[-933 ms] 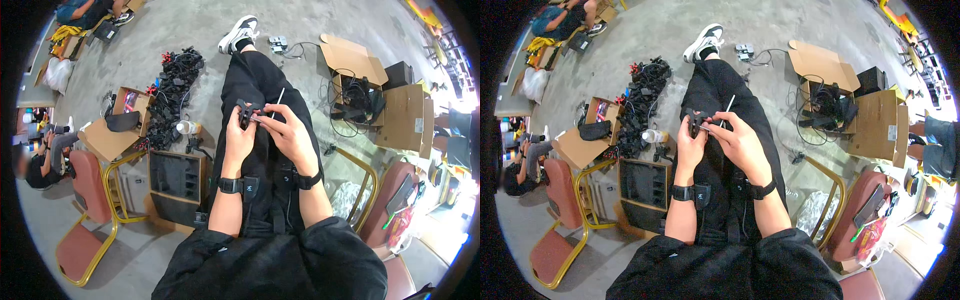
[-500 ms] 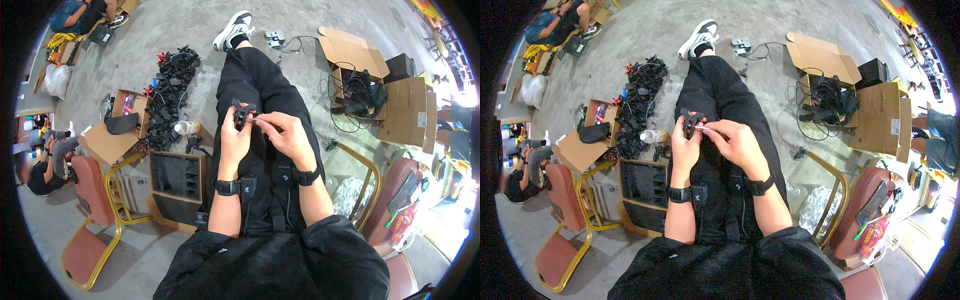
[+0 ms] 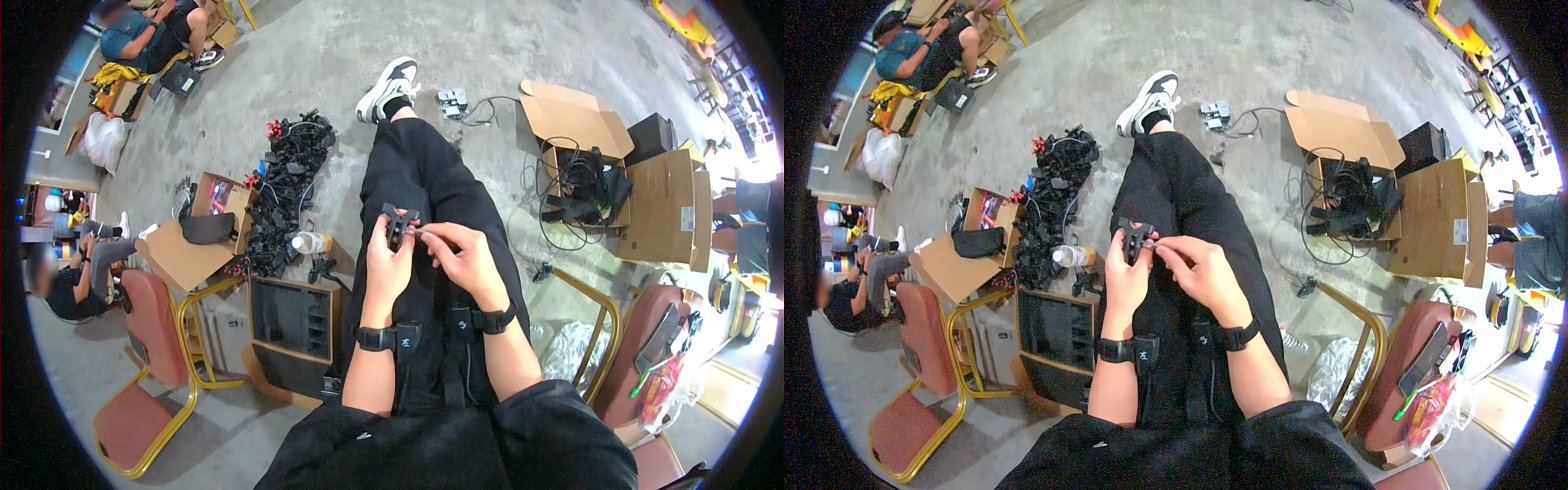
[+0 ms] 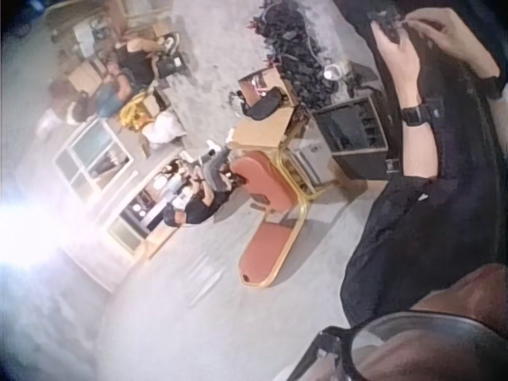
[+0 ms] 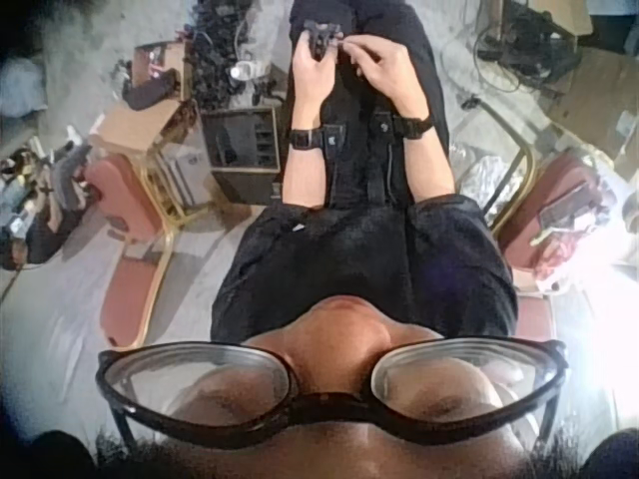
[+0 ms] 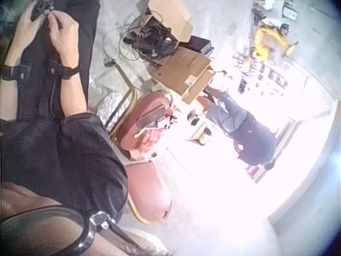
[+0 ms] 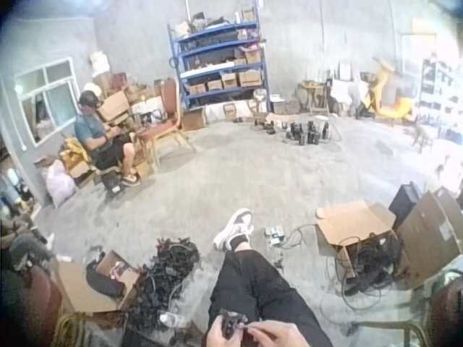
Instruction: Assemble small mechanical or electronic parts using hands and a small pin/tool.
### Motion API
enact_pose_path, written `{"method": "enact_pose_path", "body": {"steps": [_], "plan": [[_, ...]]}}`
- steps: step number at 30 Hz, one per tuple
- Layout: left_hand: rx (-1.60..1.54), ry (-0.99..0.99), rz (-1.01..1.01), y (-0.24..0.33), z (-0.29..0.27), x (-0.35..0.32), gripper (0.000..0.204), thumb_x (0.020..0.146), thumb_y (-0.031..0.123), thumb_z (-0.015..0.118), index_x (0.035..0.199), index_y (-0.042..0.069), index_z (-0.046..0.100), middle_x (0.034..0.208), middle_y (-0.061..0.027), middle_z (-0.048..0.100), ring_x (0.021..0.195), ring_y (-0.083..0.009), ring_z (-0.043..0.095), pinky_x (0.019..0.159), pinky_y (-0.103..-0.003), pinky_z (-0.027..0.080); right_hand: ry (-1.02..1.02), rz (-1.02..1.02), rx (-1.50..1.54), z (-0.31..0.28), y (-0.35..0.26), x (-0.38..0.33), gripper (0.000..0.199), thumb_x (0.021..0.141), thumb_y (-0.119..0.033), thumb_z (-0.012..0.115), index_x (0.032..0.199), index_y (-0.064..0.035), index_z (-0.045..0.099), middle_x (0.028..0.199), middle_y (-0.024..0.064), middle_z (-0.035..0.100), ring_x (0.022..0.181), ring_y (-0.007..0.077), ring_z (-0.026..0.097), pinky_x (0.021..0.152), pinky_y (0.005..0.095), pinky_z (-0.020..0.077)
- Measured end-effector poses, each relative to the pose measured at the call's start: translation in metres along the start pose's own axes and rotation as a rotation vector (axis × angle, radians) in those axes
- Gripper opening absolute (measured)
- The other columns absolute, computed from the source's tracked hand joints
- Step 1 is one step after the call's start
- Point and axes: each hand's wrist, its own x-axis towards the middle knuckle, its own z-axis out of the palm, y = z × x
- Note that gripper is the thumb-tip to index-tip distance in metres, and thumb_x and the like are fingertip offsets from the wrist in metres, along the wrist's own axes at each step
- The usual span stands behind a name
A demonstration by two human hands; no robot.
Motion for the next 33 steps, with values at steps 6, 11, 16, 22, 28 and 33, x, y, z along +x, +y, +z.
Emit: {"method": "enact_pose_path", "body": {"steps": [6, 11, 16, 22, 28, 33], "plan": [[-0.002, -0.008, 0.115, -0.015, 0.001, 0.002, 0.024, 0.093, 0.004, 0.057, 0.117, 0.001, 0.051, 0.099, -0.0039, 0.066, 0.071, -0.0028, 0.056, 0.057, -0.017, 0.044, 0.111, -0.498, -0.286, -0.003, 0.007, 0.004, 0.015, 0.082, -0.007, 0.07, 0.097, -0.0025, 0.071, 0.085, 0.0079, 0.061, 0.069, 0.0185, 0.061, 0.062, 0.0281, 0.0488], [-0.052, -0.02, 0.066, -0.007, -0.002, 0.001, 0.024, 0.092, 0.002, 0.057, 0.115, 0.0, 0.052, 0.099, -0.0062, 0.065, 0.084, -0.0096, 0.06, 0.073, -0.023, 0.047, 0.076, -0.503, -0.265, -0.004, 0.0, 0.004, 0.015, 0.081, -0.007, 0.071, 0.095, -0.0025, 0.071, 0.086, 0.0079, 0.06, 0.074, 0.0205, 0.061, 0.066, 0.0293, 0.0493], [-0.109, -0.036, 0.022, -0.006, 0.0, 0.004, 0.024, 0.091, 0.001, 0.057, 0.114, -0.001, 0.052, 0.1, -0.0074, 0.064, 0.094, -0.0136, 0.062, 0.085, -0.028, 0.048, 0.048, -0.48, -0.269, -0.006, 0.005, 0.006, 0.018, 0.079, -0.006, 0.072, 0.096, -0.0035, 0.07, 0.092, 0.0084, 0.06, 0.079, 0.0231, 0.061, 0.069, 0.0318, 0.0498], [-0.119, -0.018, -0.009, -0.008, 0.0, 0.004, 0.022, 0.093, 0.003, 0.055, 0.115, -0.002, 0.052, 0.101, -0.008, 0.064, 0.096, -0.0138, 0.062, 0.086, -0.028, 0.048, 0.157, -0.725, -0.471, -0.003, 0.004, 0.01, 0.023, 0.078, -0.006, 0.071, 0.1, -0.0069, 0.07, 0.098, 0.0097, 0.062, 0.084, 0.026, 0.062, 0.071, 0.0348, 0.0505], [-0.074, -0.021, 0.097, -0.008, 0.002, 0.005, 0.021, 0.094, 0.006, 0.057, 0.114, 0.001, 0.052, 0.096, -0.0017, 0.064, 0.07, -0.0021, 0.054, 0.056, -0.016, 0.043, -0.113, 0.03, 0.012, -0.009, 0.003, 0.005, 0.018, 0.087, -0.01, 0.067, 0.104, -0.0037, 0.069, 0.085, 0.0121, 0.065, 0.071, 0.0162, 0.064, 0.055, 0.0266, 0.0491], [-0.134, -0.026, -0.024, -0.005, 0.001, 0.002, 0.022, 0.093, 0.003, 0.056, 0.114, -0.001, 0.053, 0.101, -0.0073, 0.064, 0.095, -0.013, 0.062, 0.085, -0.027, 0.048, -0.028, -0.185, -0.143, -0.008, 0.003, 0.004, 0.017, 0.086, -0.01, 0.067, 0.102, -0.0042, 0.07, 0.084, 0.0095, 0.064, 0.071, 0.0162, 0.063, 0.057, 0.0275, 0.0489]]}}
